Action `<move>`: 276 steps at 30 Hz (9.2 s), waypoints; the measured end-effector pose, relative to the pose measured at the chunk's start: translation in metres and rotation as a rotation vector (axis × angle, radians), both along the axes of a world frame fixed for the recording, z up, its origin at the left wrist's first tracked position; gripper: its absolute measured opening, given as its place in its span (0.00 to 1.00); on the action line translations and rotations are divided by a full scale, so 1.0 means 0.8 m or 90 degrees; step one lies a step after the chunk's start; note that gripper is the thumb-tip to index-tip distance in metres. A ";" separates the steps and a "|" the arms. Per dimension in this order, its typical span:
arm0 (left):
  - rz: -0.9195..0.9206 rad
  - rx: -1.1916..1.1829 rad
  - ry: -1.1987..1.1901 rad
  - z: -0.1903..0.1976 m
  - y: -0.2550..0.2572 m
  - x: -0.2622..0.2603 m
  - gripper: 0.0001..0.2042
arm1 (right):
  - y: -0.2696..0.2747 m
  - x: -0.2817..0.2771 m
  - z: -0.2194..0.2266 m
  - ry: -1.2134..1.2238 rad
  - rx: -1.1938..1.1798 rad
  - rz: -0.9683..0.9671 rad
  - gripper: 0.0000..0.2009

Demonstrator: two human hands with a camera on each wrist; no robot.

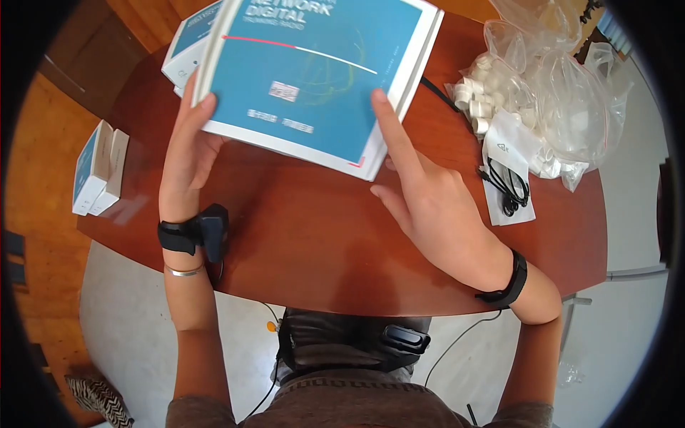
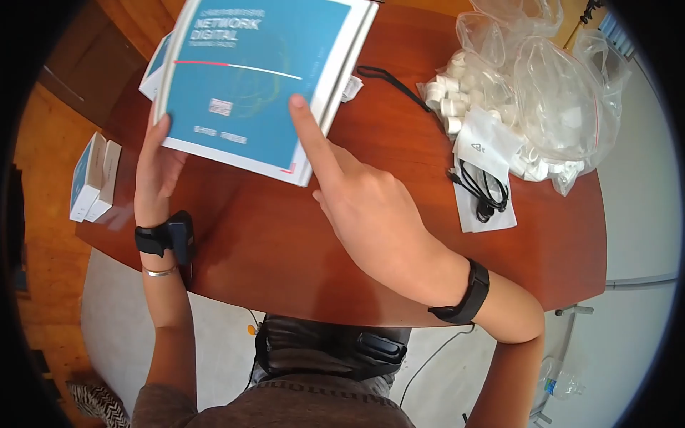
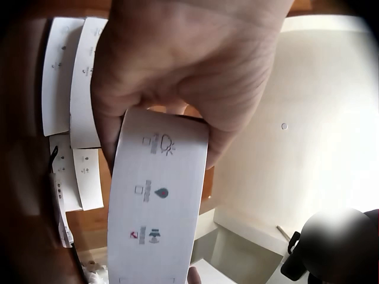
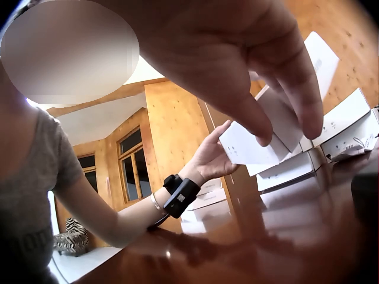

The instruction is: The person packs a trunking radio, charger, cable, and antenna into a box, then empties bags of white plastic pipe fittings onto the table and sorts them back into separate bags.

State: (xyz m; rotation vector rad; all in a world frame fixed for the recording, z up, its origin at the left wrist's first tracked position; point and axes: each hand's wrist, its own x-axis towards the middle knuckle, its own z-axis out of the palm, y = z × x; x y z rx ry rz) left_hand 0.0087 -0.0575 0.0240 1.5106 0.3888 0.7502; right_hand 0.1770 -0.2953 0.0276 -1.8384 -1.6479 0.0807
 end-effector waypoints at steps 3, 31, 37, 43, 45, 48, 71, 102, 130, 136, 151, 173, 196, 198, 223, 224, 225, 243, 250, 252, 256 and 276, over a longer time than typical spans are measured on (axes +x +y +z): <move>0.143 -0.026 -0.184 0.004 0.015 -0.007 0.26 | 0.003 0.001 -0.007 -0.056 0.036 0.048 0.46; 0.737 -0.189 -0.090 -0.079 0.199 -0.171 0.20 | -0.014 -0.013 -0.038 -0.291 -0.276 0.115 0.27; 0.796 -0.044 -0.023 -0.070 0.163 -0.143 0.43 | -0.015 -0.013 -0.041 -0.309 -0.257 0.135 0.28; 0.656 0.147 0.055 -0.089 0.191 -0.159 0.30 | -0.016 -0.015 -0.039 -0.275 -0.239 0.122 0.28; 0.660 0.094 0.080 -0.088 0.189 -0.163 0.27 | -0.016 -0.016 -0.039 -0.279 -0.239 0.123 0.28; 0.715 0.131 0.128 -0.106 0.207 -0.165 0.26 | -0.015 -0.018 -0.037 -0.283 -0.246 0.119 0.27; 0.731 0.736 0.915 -0.026 0.194 -0.330 0.43 | -0.020 -0.017 -0.048 -0.302 -0.244 0.097 0.27; 0.053 0.705 0.050 0.014 -0.120 -0.110 0.30 | -0.011 -0.002 0.030 -0.356 0.201 0.101 0.26; 0.154 0.400 0.140 -0.005 -0.093 -0.145 0.33 | -0.008 -0.012 0.031 -0.296 0.263 0.175 0.20; 0.211 0.643 0.217 0.013 -0.112 -0.124 0.30 | -0.020 -0.023 0.038 -0.330 0.228 0.176 0.21; 0.034 0.028 -0.161 -0.019 -0.117 -0.115 0.21 | -0.028 -0.020 0.058 -0.025 0.276 0.311 0.31; 0.081 0.500 0.238 0.030 -0.139 -0.086 0.37 | -0.045 -0.033 0.048 -0.532 0.249 0.186 0.20; 0.071 0.270 0.005 -0.003 -0.098 -0.116 0.39 | -0.024 -0.003 0.059 -0.094 0.283 0.202 0.35; 0.082 0.238 -0.008 0.001 -0.105 -0.112 0.40 | -0.023 0.000 0.061 -0.076 0.279 0.247 0.33; -0.076 0.555 0.353 0.047 -0.154 -0.098 0.36 | -0.052 -0.055 0.048 -0.241 0.437 0.224 0.10; -0.082 0.586 0.332 0.049 -0.152 -0.094 0.32 | -0.056 -0.052 0.058 -0.253 0.448 0.149 0.11; -0.019 0.489 0.284 0.053 -0.159 -0.089 0.25 | -0.056 -0.047 0.069 -0.266 0.457 0.075 0.12; -0.151 0.657 0.443 0.016 -0.176 -0.027 0.48 | -0.033 0.022 0.031 -0.181 -0.189 -0.167 0.17; -0.094 0.364 0.087 -0.007 -0.122 -0.053 0.47 | -0.023 0.029 0.051 -0.101 0.204 -0.166 0.13; -0.043 0.223 0.006 0.001 -0.116 -0.046 0.46 | -0.019 0.031 0.056 -0.098 0.248 -0.138 0.11; 0.050 0.299 0.028 0.004 -0.065 -0.034 0.44 | -0.016 0.033 0.057 0.064 0.366 -0.003 0.15; -0.428 0.690 0.286 0.153 -0.100 0.016 0.43 | 0.043 0.040 0.038 0.231 0.278 -0.149 0.34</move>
